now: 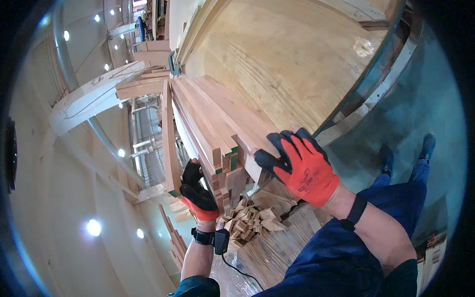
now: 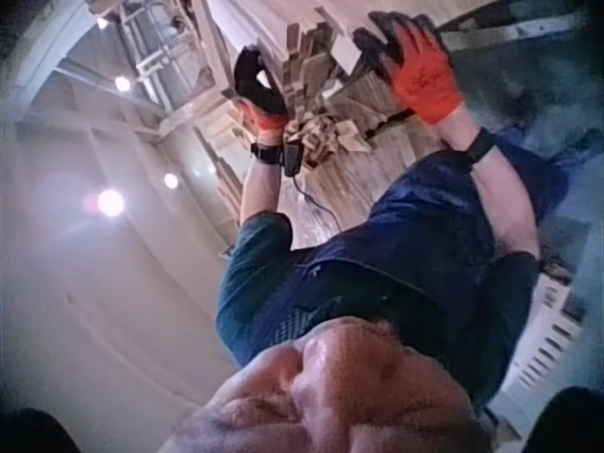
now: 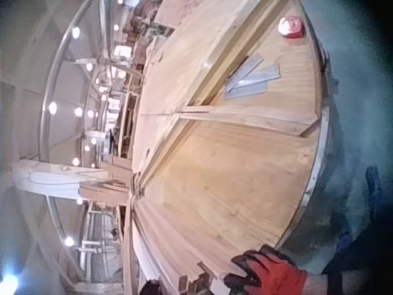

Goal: The person picks up stacks of wooden planks from the floor and places them onto a workbench. They arrange the planks into neat piles, occasionally using a metal measuring tool to check the dimensions of the wood.

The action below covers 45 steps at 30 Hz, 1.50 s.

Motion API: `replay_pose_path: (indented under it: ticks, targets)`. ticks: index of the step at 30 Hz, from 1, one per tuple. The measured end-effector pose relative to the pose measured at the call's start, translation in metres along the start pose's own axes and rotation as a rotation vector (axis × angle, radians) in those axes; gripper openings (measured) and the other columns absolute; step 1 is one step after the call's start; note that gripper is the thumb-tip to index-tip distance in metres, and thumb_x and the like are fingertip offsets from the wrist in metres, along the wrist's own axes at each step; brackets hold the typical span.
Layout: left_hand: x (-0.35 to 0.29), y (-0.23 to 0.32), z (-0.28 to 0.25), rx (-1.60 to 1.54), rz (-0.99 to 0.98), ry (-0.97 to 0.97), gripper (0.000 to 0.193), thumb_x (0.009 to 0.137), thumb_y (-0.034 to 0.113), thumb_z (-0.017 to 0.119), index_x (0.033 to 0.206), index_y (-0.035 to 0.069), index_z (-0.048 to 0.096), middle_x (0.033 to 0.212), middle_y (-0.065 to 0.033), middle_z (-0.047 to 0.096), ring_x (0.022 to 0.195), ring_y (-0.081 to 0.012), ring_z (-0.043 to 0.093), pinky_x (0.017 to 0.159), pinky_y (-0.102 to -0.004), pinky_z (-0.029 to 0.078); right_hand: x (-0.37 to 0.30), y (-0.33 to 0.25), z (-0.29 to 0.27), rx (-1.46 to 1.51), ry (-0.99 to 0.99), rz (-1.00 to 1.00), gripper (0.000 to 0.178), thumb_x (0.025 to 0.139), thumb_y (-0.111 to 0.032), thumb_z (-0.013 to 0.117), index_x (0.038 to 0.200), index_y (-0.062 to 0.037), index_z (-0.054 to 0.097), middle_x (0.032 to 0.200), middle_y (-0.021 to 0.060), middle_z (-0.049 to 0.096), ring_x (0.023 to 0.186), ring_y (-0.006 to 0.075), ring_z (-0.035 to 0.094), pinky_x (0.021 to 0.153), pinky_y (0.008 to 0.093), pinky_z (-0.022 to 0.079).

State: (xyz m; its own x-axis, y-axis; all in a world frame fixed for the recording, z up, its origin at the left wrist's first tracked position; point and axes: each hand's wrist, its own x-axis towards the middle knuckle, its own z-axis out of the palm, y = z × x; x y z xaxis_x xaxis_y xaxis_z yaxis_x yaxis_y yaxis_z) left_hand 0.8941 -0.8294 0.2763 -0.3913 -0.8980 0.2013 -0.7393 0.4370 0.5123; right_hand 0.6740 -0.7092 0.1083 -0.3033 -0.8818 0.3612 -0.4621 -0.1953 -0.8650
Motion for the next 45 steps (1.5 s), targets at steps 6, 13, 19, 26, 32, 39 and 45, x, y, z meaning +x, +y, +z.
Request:
replay_pose_path:
  ticks: [6,13,19,26,32,39,45]
  targets:
    - [0.002,-0.005,-0.003,-0.02,0.056,-0.023,0.079,0.102,0.066,0.023,0.138,0.002,0.054,0.139,-0.0115,0.057,0.126,-0.0236,0.054,0.106,-0.0392,0.039,-0.001,0.006,0.001,-0.003,0.062,-0.049,0.047,0.083,-0.02,0.067,0.129,-0.0142,0.06,0.133,0.0198,0.056,0.125,0.0373,0.052,0.111,0.0505,0.037]
    - [0.004,-0.002,0.0,-0.052,0.078,-0.01,0.078,0.101,0.066,0.028,0.135,0.001,0.056,0.134,-0.0122,0.061,0.12,-0.0235,0.057,0.102,-0.0384,0.042,0.015,0.026,-0.015,-0.156,0.065,-0.13,0.061,0.057,-0.03,0.084,0.109,-0.0036,0.065,0.13,0.0307,0.053,0.125,0.0433,0.051,0.107,0.0585,0.039]
    - [0.004,0.003,0.007,-0.146,0.102,0.052,0.074,0.102,0.061,0.035,0.131,-0.003,0.058,0.13,-0.0152,0.063,0.116,-0.0233,0.06,0.1,-0.0371,0.045,0.039,0.032,-0.035,-0.151,0.134,-0.134,0.086,0.055,-0.023,0.086,0.133,-0.0073,0.054,0.135,0.0164,0.054,0.123,0.0363,0.053,0.107,0.0518,0.04]
    - [0.002,0.001,0.004,-0.157,0.082,0.046,0.073,0.102,0.061,0.035,0.132,-0.002,0.058,0.131,-0.0144,0.062,0.116,-0.0224,0.06,0.101,-0.0369,0.043,0.041,0.034,-0.04,-0.247,0.185,-0.07,0.083,0.057,-0.007,0.081,0.135,-0.0107,0.056,0.129,0.0103,0.062,0.119,0.0321,0.058,0.103,0.0465,0.045]
    - [0.002,-0.005,0.002,-0.132,0.073,0.011,0.075,0.102,0.063,0.03,0.133,0.0,0.057,0.134,-0.0124,0.06,0.121,-0.0225,0.056,0.103,-0.0387,0.041,0.047,0.039,-0.045,-0.291,0.222,-0.047,0.085,0.057,-0.005,0.082,0.138,-0.0126,0.054,0.132,0.0092,0.061,0.119,0.0329,0.057,0.101,0.0446,0.046]
    - [0.002,-0.006,0.0,-0.186,0.076,-0.016,0.071,0.104,0.058,0.027,0.135,0.0,0.055,0.137,-0.0126,0.057,0.123,-0.0235,0.055,0.103,-0.039,0.04,0.049,0.05,-0.051,-0.354,0.223,-0.037,0.086,0.061,-0.012,0.086,0.14,-0.0097,0.05,0.135,0.0152,0.057,0.121,0.0352,0.056,0.104,0.044,0.045]
    - [0.005,-0.002,0.008,-0.156,0.11,0.063,0.075,0.103,0.061,0.03,0.131,0.0,0.06,0.131,-0.0132,0.064,0.117,-0.0224,0.059,0.101,-0.0379,0.042,0.043,0.029,-0.063,-0.417,0.065,0.155,0.088,0.077,-0.031,0.082,0.148,-0.0036,0.037,0.14,0.0228,0.047,0.132,0.041,0.043,0.115,0.0454,0.033]
